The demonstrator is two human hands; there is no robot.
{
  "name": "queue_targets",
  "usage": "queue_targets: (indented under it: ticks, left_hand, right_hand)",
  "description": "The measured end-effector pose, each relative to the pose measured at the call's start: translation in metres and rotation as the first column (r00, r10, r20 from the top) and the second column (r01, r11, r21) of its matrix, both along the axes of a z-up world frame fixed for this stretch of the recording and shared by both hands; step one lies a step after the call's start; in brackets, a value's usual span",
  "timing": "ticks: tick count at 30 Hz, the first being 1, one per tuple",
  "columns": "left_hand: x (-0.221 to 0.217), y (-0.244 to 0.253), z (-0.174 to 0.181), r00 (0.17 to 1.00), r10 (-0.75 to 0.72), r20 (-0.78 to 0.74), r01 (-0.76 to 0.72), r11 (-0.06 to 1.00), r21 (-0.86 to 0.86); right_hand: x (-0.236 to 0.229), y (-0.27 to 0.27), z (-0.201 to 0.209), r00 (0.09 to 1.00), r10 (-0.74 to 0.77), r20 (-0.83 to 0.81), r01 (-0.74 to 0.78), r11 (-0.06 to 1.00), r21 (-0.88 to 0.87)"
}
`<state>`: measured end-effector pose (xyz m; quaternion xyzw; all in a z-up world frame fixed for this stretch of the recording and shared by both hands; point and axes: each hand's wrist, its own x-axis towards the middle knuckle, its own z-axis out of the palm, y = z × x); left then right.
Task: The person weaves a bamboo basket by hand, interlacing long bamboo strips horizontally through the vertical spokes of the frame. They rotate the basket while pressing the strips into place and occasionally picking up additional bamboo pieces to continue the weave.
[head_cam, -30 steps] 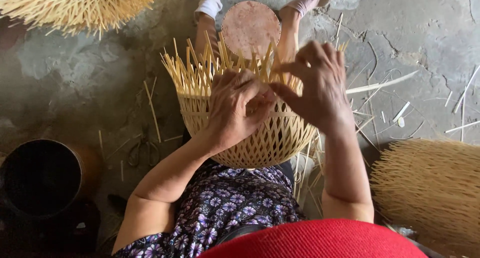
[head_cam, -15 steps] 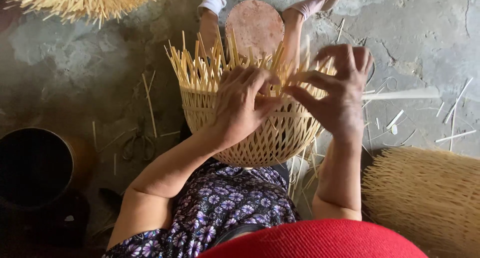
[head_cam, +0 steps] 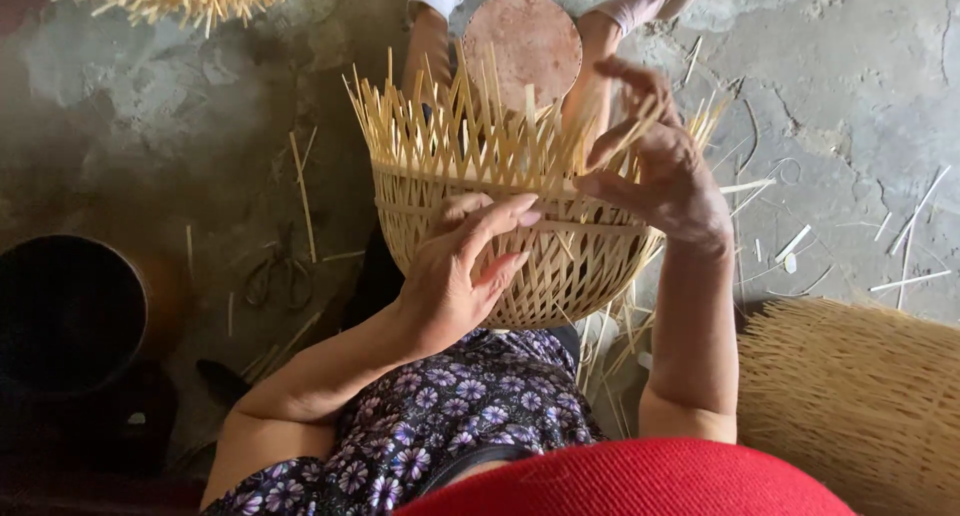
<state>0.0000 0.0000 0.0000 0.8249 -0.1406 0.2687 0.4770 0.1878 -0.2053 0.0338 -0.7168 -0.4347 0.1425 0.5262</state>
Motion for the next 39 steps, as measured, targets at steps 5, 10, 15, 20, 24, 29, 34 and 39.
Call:
queue_targets:
  ticks: [5, 10, 15, 20, 24, 29, 34, 39]
  left_hand:
    - [-0.008, -0.001, -0.003, 0.997, -0.066, -0.030, 0.066, 0.998, -0.006]
    - [-0.011, 0.001, 0.006, 0.997, -0.079, -0.024, 0.080, 0.997, 0.001]
    - [-0.010, 0.000, 0.010, 0.984, -0.151, -0.093, 0.150, 0.989, -0.012]
    - [-0.016, 0.007, -0.004, 0.990, -0.127, -0.064, 0.120, 0.987, -0.105]
    - [-0.026, -0.002, -0.010, 0.997, -0.056, -0.058, 0.054, 0.998, -0.031]
    - [-0.031, -0.001, 0.001, 0.987, -0.128, -0.099, 0.120, 0.989, -0.081]
    - [-0.032, 0.001, -0.007, 0.980, -0.176, -0.096, 0.167, 0.981, -0.096]
    - [-0.032, 0.002, 0.000, 0.978, -0.163, -0.127, 0.154, 0.985, -0.078]
  right_hand:
    - [-0.013, 0.002, 0.012, 0.938, -0.058, 0.341, 0.082, 0.995, -0.057]
    - [-0.022, 0.002, 0.025, 0.733, -0.102, 0.673, 0.343, 0.909, -0.237]
    - [-0.018, 0.002, 0.020, 0.759, -0.072, 0.648, 0.276, 0.936, -0.219]
    - [-0.015, 0.008, 0.018, 0.825, -0.090, 0.559, 0.254, 0.941, -0.223]
    - [-0.013, 0.006, 0.010, 0.859, -0.068, 0.507, 0.171, 0.972, -0.160]
    - [-0.010, 0.002, 0.007, 0.895, -0.041, 0.444, 0.100, 0.989, -0.110]
    - [-0.020, 0.013, 0.006, 0.951, -0.260, 0.166, 0.239, 0.961, 0.139]
    - [-0.023, -0.003, -0.014, 0.558, -0.326, 0.763, 0.327, 0.932, 0.159]
